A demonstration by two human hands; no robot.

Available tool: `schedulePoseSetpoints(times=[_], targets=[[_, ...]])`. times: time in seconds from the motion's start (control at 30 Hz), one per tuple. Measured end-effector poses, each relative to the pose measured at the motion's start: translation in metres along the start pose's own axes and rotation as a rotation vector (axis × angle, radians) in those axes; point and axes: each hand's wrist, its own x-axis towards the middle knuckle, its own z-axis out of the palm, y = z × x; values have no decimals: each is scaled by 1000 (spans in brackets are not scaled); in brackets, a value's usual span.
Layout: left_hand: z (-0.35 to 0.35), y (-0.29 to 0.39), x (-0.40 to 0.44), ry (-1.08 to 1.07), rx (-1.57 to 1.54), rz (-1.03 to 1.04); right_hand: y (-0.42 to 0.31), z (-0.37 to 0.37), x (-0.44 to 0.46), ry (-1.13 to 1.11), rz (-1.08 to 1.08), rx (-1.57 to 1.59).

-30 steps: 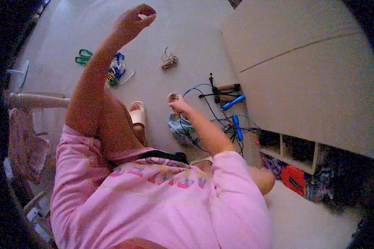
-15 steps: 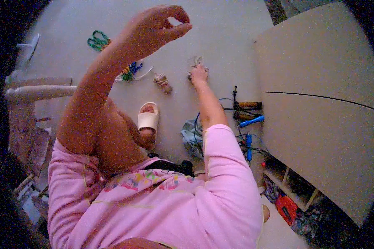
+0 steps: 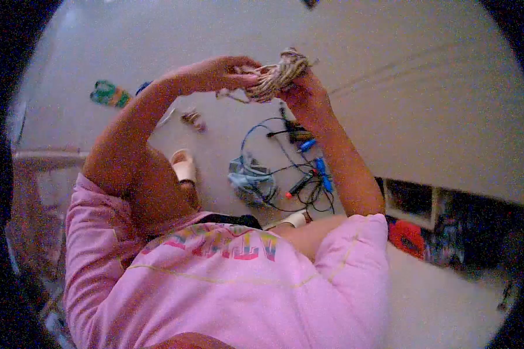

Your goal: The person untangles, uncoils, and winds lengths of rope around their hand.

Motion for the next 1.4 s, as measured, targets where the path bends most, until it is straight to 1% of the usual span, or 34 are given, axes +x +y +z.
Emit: schedulePoseSetpoints(times=[0.03, 0.07, 0.17, 0.2, 0.27, 0.3, 0.33, 0.43, 0.47, 0.53, 0.57, 0.6, 0.63, 0.7, 0.73, 0.83, 0.87, 0.93, 0.97, 1.03, 1.07, 1.1, 1.17, 1.2, 1.3, 1.33, 1.4], targets=[[5, 18, -1, -96, -133, -56, -20, 4, -15, -1, -42, -2], [7, 39, -4, -194, -256, -108, -40, 11, -29, 3, -59, -74], [19, 91, 1, -91, -161, -149, -65, -21, -66, 208, -162, -13], [35, 89, 7, -36, -217, -140, -64, -28, -77, 292, -195, 36], [48, 98, 13, -18, -179, -164, -59, -59, -89, 371, -275, 130], [56, 88, 11, -6, -159, -177, -44, -72, -94, 407, -312, 181], [62, 89, 15, 54, -109, -202, -52, -67, -98, 481, -327, 75], [69, 41, 42, 153, 86, -47, -70, -74, -110, 443, -449, 104], [66, 35, 48, 195, 62, -63, -79, -65, -122, 473, -400, 250], [66, 24, 54, 282, 12, -102, -82, -81, -134, 414, -437, 476], [66, 17, 62, 346, -118, 52, -83, -90, -137, 392, -444, 585], [57, 21, 62, 394, -179, -99, -83, -104, -142, 293, -385, 596], [47, 27, 61, 442, -232, -246, -87, -111, -145, 156, -377, 605], [35, 12, 70, 512, -678, -168, -99, -122, -145, -121, -353, 620], [27, 3, 74, 550, -899, -125, -104, -133, -145, -162, -360, 551], [-9, -26, 82, 666, -1182, -46, -112, -150, -153, -304, -405, 567], [-25, -37, 86, 742, -1220, -42, -116, -155, -156, -209, -431, 520], [-42, -37, 78, 732, -1142, 116, -123, -157, -163, -30, -482, 420], [-50, -35, 72, 727, -1098, 194, -125, -152, -162, 180, -451, 227], [-51, -28, 65, 449, -1229, 202, -127, -135, -160, 589, -377, -172], [-45, -24, 66, 300, -1291, 203, -121, -134, -158, 571, -352, -481], [-39, -18, 69, 144, -1351, 201, -113, -139, -152, 566, -273, -693], [-15, 9, 63, 117, -1231, 142, -94, -155, -144, 556, -103, -1114], [-4, 21, 59, 97, -1174, 110, -92, -139, -144, 599, -124, -1179], [14, 35, 56, 32, -1036, -19, -93, -116, -138, 542, -180, -573], [15, 35, 55, 218, -435, -73, -93, -122, -136, 537, -163, -442], [13, 32, 50, 521, 784, -152, -94, -119, -131, 488, -281, -246]])
